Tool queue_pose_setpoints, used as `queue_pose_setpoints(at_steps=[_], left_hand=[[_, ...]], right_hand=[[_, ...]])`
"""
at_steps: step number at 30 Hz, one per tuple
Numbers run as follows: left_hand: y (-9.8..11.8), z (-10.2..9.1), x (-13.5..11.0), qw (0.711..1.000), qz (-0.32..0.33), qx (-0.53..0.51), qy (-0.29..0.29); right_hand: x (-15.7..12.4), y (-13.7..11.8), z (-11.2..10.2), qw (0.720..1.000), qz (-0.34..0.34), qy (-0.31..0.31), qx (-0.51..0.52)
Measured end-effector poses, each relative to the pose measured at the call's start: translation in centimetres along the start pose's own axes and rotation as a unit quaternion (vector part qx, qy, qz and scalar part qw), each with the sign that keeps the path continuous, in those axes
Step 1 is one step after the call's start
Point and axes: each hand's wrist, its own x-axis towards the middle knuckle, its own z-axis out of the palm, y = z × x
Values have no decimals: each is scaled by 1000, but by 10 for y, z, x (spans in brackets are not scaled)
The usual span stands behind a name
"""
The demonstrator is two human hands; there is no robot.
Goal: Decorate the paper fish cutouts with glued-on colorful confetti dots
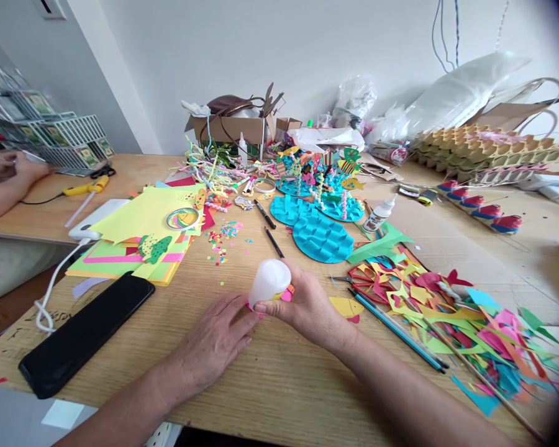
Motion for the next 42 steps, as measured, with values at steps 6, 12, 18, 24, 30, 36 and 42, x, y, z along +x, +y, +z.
queue_pose_setpoints(at_steps=[6, 12, 18, 24, 30, 36, 42], left_hand=[[0, 0, -3, 1000, -16, -3, 17], [-1, 2, -3, 1000, -6, 10, 29], [-2, 3, -3, 999, 3, 22, 32], [-2, 2, -2, 999, 2, 18, 28], [-2, 2, -3, 1000, -2, 10, 24], [-3, 4, -5, 1000, -14, 5, 22], [-2, 2, -4, 1000, -14, 5, 18]], right_hand=[[-1, -2, -9, 999, 0, 36, 17], [0, 1, -7, 999, -1, 51, 17], [3, 5, -1, 999, 10, 39, 4], [5, 10, 1, 998, 2, 62, -2], [4, 5, -2, 999, 7, 35, -7], [1, -1, 1, 1000, 22, 4, -1], [-1, -1, 0, 999, 29, -9, 15]])
